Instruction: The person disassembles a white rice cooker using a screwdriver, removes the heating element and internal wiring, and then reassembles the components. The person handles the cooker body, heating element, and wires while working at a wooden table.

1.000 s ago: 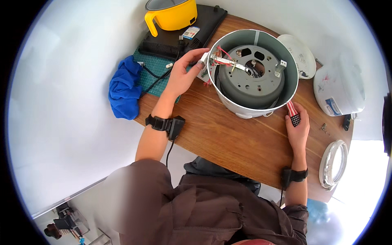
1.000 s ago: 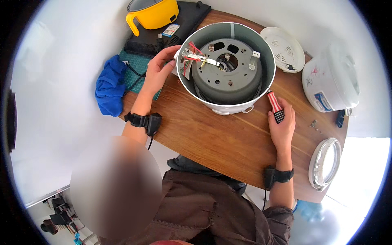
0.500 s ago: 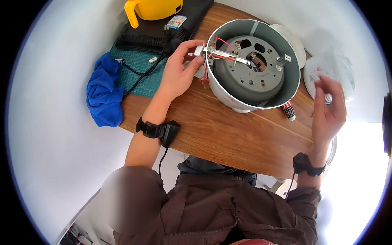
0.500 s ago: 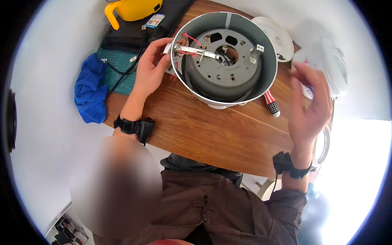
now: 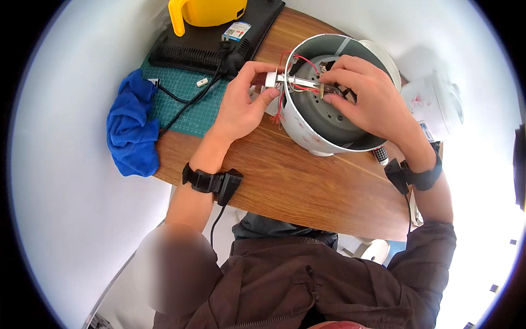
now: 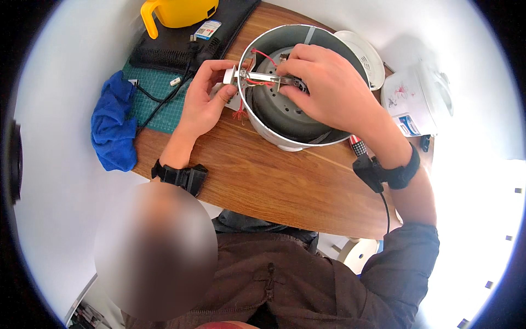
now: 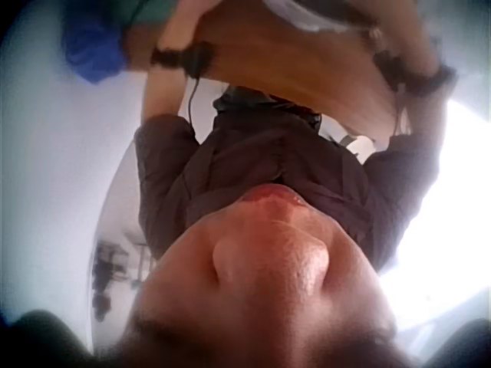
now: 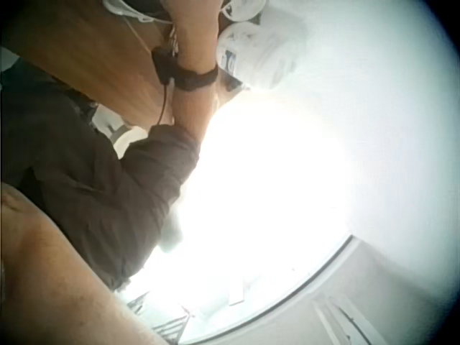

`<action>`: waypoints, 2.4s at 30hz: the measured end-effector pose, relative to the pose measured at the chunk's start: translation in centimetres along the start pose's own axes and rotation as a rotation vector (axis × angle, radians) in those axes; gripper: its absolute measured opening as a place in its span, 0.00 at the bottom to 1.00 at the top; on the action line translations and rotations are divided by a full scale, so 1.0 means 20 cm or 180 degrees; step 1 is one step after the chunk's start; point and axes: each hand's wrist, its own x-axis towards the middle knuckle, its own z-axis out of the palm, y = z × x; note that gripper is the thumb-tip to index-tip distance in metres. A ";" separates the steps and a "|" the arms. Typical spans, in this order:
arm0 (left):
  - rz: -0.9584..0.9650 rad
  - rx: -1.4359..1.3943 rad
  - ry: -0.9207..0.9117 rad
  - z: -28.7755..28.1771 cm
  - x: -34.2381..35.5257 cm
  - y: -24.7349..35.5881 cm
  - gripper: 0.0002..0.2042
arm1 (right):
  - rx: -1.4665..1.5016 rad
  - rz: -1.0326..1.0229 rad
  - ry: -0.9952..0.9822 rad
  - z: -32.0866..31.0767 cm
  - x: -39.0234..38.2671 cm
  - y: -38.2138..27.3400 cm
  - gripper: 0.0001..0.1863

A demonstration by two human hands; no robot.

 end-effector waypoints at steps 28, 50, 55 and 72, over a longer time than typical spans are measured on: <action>0.0034 -0.0103 0.0230 -0.04 0.03 -0.05 0.17 | 0.0157 0.0596 -0.0120 0.00 -0.03 0.00 0.12; 0.0806 0.2203 -0.0051 -0.04 0.02 -0.07 0.20 | 0.0073 0.0551 -0.0063 -0.01 -0.07 0.00 0.11; 0.0567 0.2001 0.0232 -0.01 0.02 -0.02 0.18 | -0.0136 0.0401 -0.0112 0.00 -0.06 -0.01 0.11; 0.0575 0.1916 0.0637 -0.01 0.03 -0.06 0.07 | -0.0668 -0.0108 0.0063 0.01 0.02 -0.06 0.12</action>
